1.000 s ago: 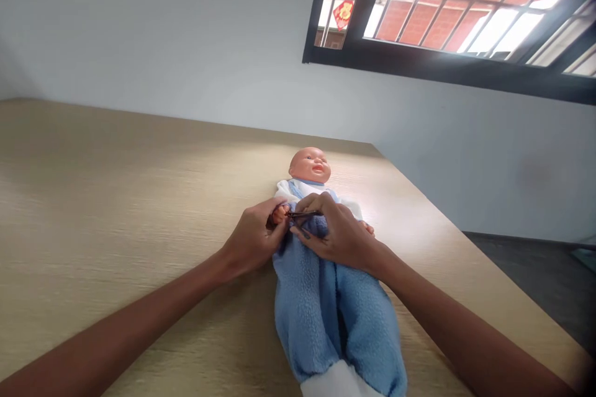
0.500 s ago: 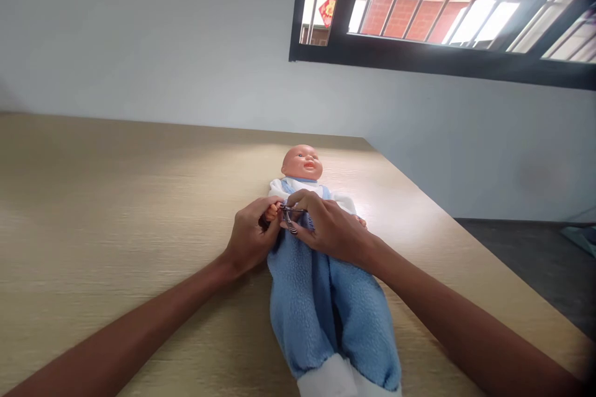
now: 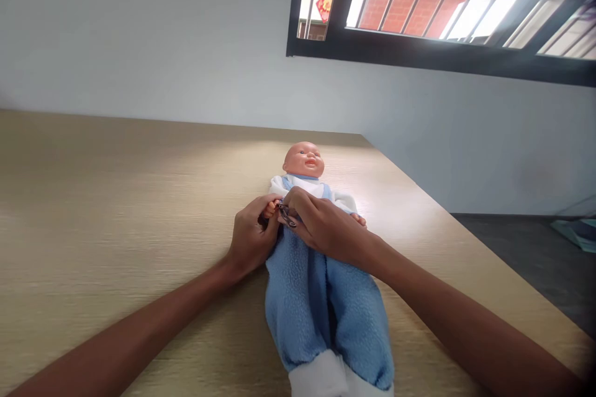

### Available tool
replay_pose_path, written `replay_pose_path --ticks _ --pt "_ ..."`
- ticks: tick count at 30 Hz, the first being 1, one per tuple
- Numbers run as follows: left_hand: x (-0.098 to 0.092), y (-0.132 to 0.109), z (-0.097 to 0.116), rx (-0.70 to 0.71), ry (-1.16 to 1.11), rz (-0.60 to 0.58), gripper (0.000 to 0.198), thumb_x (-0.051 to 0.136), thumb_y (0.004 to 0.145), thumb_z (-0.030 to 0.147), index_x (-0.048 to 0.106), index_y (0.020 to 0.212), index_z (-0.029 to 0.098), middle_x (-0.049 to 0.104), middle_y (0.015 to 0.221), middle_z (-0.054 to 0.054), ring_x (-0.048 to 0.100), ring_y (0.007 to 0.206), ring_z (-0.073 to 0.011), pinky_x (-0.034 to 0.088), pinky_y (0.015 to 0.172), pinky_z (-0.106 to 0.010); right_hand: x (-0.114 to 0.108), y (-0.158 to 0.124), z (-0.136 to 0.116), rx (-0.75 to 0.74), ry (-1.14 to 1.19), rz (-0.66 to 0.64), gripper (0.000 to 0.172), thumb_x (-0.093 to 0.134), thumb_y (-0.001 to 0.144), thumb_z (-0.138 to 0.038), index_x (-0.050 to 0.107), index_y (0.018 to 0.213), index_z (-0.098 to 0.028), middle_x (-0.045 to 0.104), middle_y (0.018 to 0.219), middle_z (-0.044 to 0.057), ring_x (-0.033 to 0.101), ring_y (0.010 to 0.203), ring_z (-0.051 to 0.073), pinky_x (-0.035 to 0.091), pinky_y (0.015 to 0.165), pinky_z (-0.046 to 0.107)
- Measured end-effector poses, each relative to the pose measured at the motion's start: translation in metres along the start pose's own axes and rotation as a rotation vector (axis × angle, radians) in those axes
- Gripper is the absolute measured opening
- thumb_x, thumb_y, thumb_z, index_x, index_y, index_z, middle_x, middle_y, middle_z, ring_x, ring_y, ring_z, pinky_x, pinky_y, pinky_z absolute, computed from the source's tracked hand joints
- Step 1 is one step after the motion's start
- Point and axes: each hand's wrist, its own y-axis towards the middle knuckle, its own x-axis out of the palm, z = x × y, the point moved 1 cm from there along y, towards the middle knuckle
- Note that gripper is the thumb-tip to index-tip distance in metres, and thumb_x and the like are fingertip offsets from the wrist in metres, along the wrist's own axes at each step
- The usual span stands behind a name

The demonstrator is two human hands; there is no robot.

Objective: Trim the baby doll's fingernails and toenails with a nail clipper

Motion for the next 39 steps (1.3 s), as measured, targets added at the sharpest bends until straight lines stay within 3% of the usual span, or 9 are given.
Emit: replay_pose_path --ticks 17,23,29,32,36,39 --pt "0.002 0.000 -0.002 0.009 -0.003 0.002 0.020 0.054 0.091 0.025 0.068 0.104 0.019 0.069 0.089 -0.001 0.059 0.074 -0.0139 0.048 0.074 -0.026 0.001 0.005 -0.005 0.033 0.014 0.023 0.011 0.040 0.093 -0.013 0.036 0.093 -0.023 0.059 0.086 0.002 0.056 0.067 0.015 0.034 0.057 0.029" --pt "0.003 -0.001 -0.004 0.012 0.003 0.004 0.019 0.055 0.091 0.025 0.068 0.103 0.019 0.070 0.089 -0.001 0.059 0.074 -0.0146 0.048 0.073 -0.027 -0.004 0.007 -0.005 -0.043 0.034 0.013 0.015 0.039 0.092 -0.008 0.038 0.091 -0.023 0.052 0.085 0.000 0.044 0.062 0.012 0.035 0.056 0.027" --pt "0.002 -0.001 -0.005 0.037 0.007 0.002 0.019 0.054 0.092 0.024 0.067 0.104 0.018 0.070 0.090 -0.002 0.060 0.076 -0.0146 0.049 0.074 -0.027 0.000 0.007 0.001 -0.117 0.111 0.058 0.013 0.041 0.095 -0.010 0.042 0.091 -0.023 0.053 0.089 0.001 0.048 0.068 0.012 0.042 0.063 0.028" --pt "0.001 -0.001 -0.004 0.055 0.012 -0.007 0.022 0.054 0.095 0.028 0.066 0.110 0.019 0.070 0.097 -0.003 0.062 0.082 -0.0156 0.050 0.079 -0.028 0.007 0.005 0.009 -0.108 0.164 0.131 0.010 0.050 0.096 -0.017 0.044 0.099 -0.023 0.057 0.096 0.002 0.055 0.074 0.013 0.048 0.066 0.028" --pt "0.000 -0.002 -0.005 0.071 0.027 -0.032 0.030 0.050 0.099 0.036 0.062 0.122 0.020 0.071 0.108 -0.006 0.065 0.094 -0.0182 0.051 0.087 -0.030 0.014 0.001 0.018 -0.074 0.244 0.259 0.023 0.058 0.095 -0.025 0.040 0.110 -0.024 0.061 0.099 0.003 0.063 0.078 0.013 0.056 0.068 0.028" --pt "-0.001 -0.002 -0.006 0.080 0.037 -0.048 0.033 0.049 0.100 0.037 0.059 0.126 0.019 0.070 0.112 -0.007 0.065 0.097 -0.0191 0.051 0.088 -0.031 0.015 -0.001 0.019 -0.101 0.274 0.270 0.022 0.060 0.093 -0.025 0.044 0.108 -0.025 0.061 0.101 0.003 0.063 0.077 0.012 0.057 0.067 0.027"
